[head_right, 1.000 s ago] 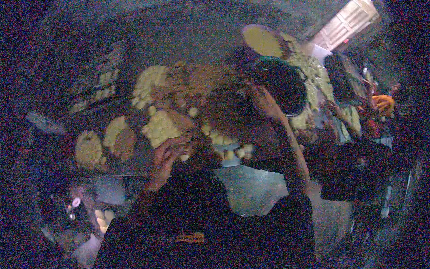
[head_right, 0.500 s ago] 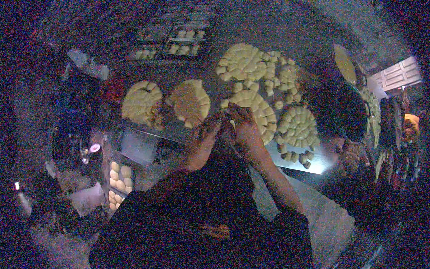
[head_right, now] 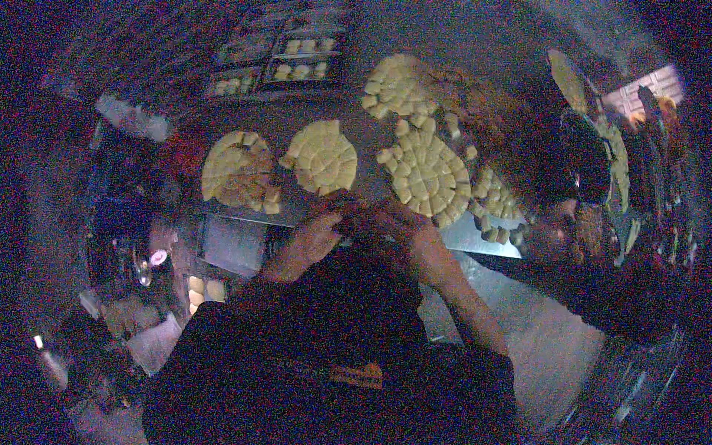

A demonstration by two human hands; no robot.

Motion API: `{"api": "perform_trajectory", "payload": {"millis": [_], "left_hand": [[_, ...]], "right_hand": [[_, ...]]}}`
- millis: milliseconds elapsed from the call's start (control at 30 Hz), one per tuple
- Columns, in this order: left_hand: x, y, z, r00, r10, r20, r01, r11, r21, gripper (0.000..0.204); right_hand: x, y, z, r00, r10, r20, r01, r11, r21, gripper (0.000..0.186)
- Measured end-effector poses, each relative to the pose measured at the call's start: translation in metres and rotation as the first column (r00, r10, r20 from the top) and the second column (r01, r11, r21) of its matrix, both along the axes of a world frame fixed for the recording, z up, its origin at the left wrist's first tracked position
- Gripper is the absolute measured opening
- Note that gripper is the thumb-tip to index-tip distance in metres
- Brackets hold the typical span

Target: The person prepares dough pieces by hand on a metal table, repeatedly pinching and folding small portions and placing them together into circular patterns.

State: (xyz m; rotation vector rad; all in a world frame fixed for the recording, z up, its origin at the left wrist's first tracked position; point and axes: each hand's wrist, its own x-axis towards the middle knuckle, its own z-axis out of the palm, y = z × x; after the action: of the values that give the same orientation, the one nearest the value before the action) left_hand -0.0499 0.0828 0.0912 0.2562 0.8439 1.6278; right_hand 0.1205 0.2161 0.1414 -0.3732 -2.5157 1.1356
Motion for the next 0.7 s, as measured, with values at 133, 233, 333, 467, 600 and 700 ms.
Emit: {"api": "perform_trajectory", "payload": {"millis": [133,233,333,467,600,700], "left_hand": [[-0.003,0.01,-0.01,0.759,-0.031,-0.65,-0.012,0.998,-0.062,0.017],[0.006,0.016,0.01,0.553,0.024,-0.833,0.046,0.997,0.059,0.015],[0.009,0.024,-0.015,0.617,0.022,-0.787,-0.031,1.0,0.004,0.015],[0.021,0.037,-0.036,0.841,0.002,-0.54,-0.135,0.969,-0.208,0.016],[0.047,0.054,0.001,0.979,0.041,-0.198,-0.111,0.929,-0.352,0.024],[0.042,0.059,0.002,0.998,-0.022,0.058,0.042,0.93,-0.366,0.03]], "right_hand": [[0.0,0.006,-0.002,0.988,-0.116,0.097,0.14,0.944,-0.298,0.023],[0.009,0.019,-0.011,0.989,-0.092,0.12,0.124,0.947,-0.298,0.019],[0.006,0.025,-0.003,0.964,-0.24,0.114,0.263,0.797,-0.544,0.017],[0.014,0.038,-0.013,0.976,-0.198,0.089,0.206,0.974,-0.092,0.024],[0.025,0.067,-0.025,0.979,-0.124,0.161,0.132,0.99,-0.045,0.028],[0.024,0.082,-0.016,0.996,-0.008,0.093,0.024,0.986,-0.167,0.025]]}}
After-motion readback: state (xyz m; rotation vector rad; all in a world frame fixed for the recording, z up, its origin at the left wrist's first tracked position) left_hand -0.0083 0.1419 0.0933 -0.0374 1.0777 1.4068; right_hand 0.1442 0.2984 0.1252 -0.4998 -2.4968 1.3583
